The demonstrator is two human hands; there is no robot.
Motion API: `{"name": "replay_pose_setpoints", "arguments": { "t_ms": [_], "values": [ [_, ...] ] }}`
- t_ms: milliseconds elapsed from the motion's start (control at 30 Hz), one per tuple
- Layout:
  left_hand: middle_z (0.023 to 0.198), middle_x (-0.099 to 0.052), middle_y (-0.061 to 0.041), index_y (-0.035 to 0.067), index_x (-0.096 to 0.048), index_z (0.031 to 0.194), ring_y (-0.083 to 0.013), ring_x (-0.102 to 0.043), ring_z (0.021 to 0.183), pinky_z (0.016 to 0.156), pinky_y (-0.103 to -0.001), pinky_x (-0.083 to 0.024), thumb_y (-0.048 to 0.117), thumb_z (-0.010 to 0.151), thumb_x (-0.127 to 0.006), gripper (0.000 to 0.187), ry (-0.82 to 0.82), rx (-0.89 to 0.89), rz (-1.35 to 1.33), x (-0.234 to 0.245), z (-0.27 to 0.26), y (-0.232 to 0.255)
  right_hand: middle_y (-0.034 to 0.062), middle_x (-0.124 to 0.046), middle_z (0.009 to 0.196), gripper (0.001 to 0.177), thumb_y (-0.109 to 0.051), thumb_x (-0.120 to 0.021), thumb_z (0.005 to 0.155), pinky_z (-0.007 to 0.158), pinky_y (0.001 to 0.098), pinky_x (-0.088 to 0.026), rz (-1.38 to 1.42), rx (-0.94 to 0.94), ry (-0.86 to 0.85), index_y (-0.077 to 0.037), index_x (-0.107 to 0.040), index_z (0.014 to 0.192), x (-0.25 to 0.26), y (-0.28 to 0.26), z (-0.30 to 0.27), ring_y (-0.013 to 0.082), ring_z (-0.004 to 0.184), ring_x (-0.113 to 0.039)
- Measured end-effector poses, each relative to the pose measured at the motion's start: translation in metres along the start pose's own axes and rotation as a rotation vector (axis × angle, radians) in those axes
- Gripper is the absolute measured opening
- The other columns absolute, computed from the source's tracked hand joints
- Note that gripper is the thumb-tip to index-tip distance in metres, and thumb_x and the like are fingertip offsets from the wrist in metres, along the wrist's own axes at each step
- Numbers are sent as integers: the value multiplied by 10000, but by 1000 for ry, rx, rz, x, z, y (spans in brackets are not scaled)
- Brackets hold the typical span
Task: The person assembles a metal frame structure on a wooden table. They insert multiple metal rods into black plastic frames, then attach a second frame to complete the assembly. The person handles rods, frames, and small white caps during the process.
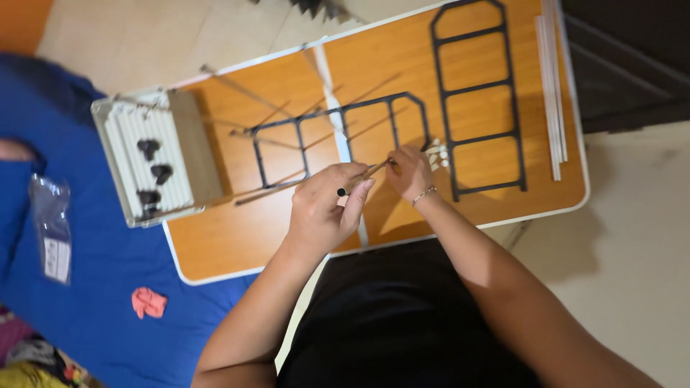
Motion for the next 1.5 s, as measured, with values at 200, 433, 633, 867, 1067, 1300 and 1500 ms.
{"name": "replay_pose_setpoints", "arguments": {
  "t_ms": [200, 433, 633, 867, 1067, 1300, 1500],
  "values": [
    [1038, -723, -149, -29, -595, 1079, -310, -735, 883, 744, -369, -609, -37, 937, -739, 203, -44, -49, 144, 23, -32, -21, 138, -688, 1140, 263, -115, -741, 846, 953, 437, -515, 71, -9, -108, -41, -702, 1095, -46, -2, -2, 357, 1113, -626],
    [964, -728, -133, -5, -606, 1051, -298, -722, 774, 659, -367, -592, -8, 927, -771, 206, -50, 18, 240, 7, -52, -61, 87, -248, 1665, 814, -319, -804, 820, 1238, 575, -102, -372, -89, -635, -133, -431, 1520, -85, 31, -11, 293, 1565, -104],
    [929, -717, -127, 4, -610, 1075, -273, -714, 728, 625, -354, -576, -28, 933, -770, 216, -41, 76, 212, -4, -62, -78, 29, -5, 1725, 1012, -466, -787, 825, 1254, 565, 8, -405, -237, -835, -242, -211, 1626, -92, 31, -19, 263, 1584, 37],
    [986, -731, -121, 7, -585, 1070, -255, -716, 753, 646, -335, -585, -42, 947, -755, 215, -25, 61, 239, -8, -66, -82, 1, 58, 1730, 1079, -479, -800, 792, 1259, 536, 18, -442, -229, -859, -266, -170, 1641, -93, 33, -24, 242, 1583, 75],
    [976, -730, -117, 10, -650, 1038, -248, -721, 758, 658, -341, -588, -33, 953, -753, 140, 16, 85, 288, -5, -61, -87, -5, 34, 1733, 1064, -481, -813, 779, 1261, 546, 13, -420, -219, -845, -263, -215, 1632, -92, 33, -27, 231, 1590, 54],
    [919, -732, -137, -1, -689, 1012, -212, -728, 705, 627, -321, -585, 0, 979, -744, 64, 56, 249, 276, 3, -62, -105, -2, 35, 1734, 1056, -474, -818, 776, 1258, 536, 25, -406, -216, -826, -255, -230, 1626, -92, 35, -26, 235, 1588, 50],
    [920, -749, -123, 11, -701, 1014, -213, -740, 715, 653, -319, -598, 29, 977, -761, 73, 41, 184, 317, 1, -61, -108, -23, 39, 1729, 1054, -481, -808, 785, 1262, 533, 29, -416, -236, -843, -278, -211, 1630, -93, 35, -27, 221, 1586, 57]
  ]
}}
Point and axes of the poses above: each hand's wrist, its own z-axis towards the middle knuckle, its own x-axis out of the back of the hand, y = z × x, the point moved 4 cm from there along z, towards the middle knuckle
